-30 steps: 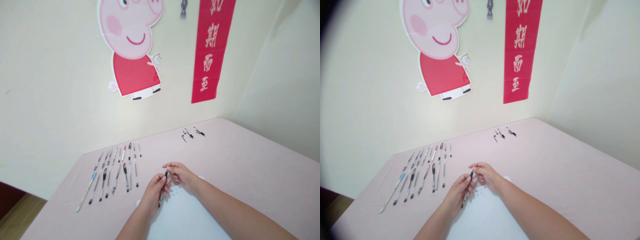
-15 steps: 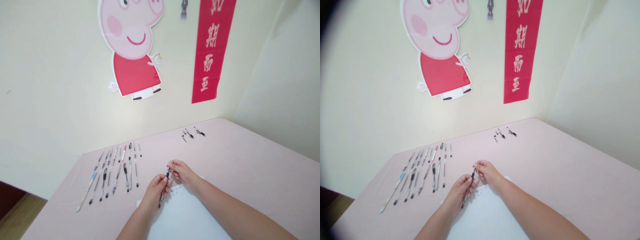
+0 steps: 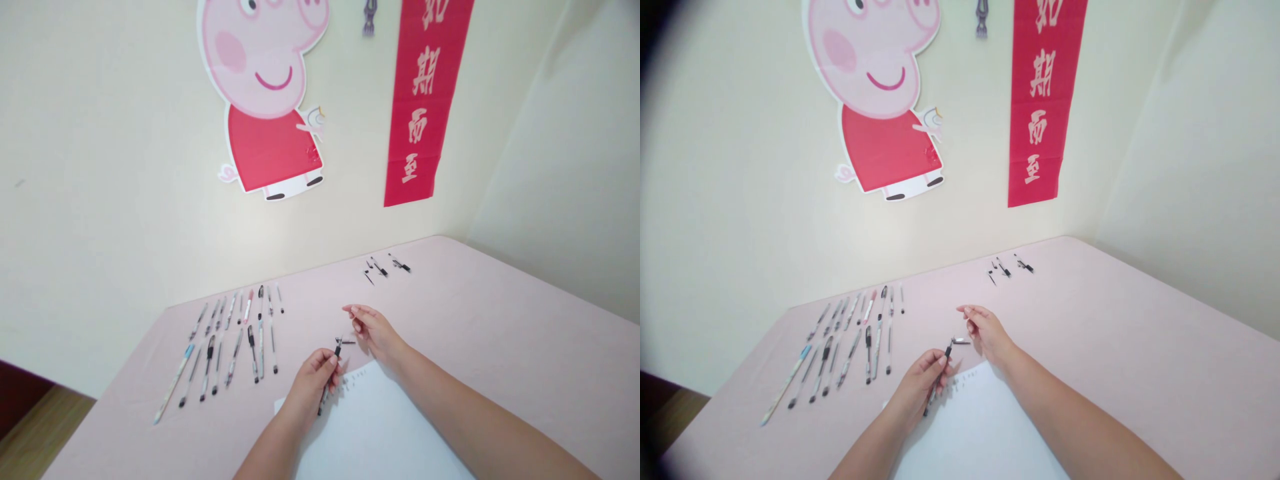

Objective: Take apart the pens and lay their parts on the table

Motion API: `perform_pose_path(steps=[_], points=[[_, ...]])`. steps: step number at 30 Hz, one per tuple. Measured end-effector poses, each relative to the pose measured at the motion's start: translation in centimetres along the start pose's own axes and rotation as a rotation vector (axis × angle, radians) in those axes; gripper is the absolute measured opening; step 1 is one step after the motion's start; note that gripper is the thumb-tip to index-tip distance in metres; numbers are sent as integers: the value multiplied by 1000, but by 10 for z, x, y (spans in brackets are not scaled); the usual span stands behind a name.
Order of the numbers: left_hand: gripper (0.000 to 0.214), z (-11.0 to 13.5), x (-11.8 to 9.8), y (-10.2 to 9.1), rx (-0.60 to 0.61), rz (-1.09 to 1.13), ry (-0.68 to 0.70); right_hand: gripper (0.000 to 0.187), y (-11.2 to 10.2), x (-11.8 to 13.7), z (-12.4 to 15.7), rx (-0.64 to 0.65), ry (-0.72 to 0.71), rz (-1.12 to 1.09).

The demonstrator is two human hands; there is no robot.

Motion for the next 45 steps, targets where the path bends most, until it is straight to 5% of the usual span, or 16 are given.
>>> perform_pose_path(steps=[8,17,34,40,45], points=[[27,2,-3,0,-25,28,-2,15,-5,-9,-4,15,-246,724],[26,0,-1,-1,-2,17,9,12,-4,-8,2,51,-446,1056],[28,4,-6,1,-18,33,8,13,-4,-10,3,71,-441,1177],[27,3,-5,1,-6,52,5,15,1,1,8,-1,-517,1003],[30,1,-4,1,-3,74,9,15,11,-7,10,56,-300,731]])
Point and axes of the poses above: each hand's wrist, its own z-axis away from the middle knuckle, its own y-axis out of the palm, x = y × z, the point moved 4 cm from there along -z, towards the middle knuckle, and after that the axes turned 4 degrees about -x, right-handed, at the moved point
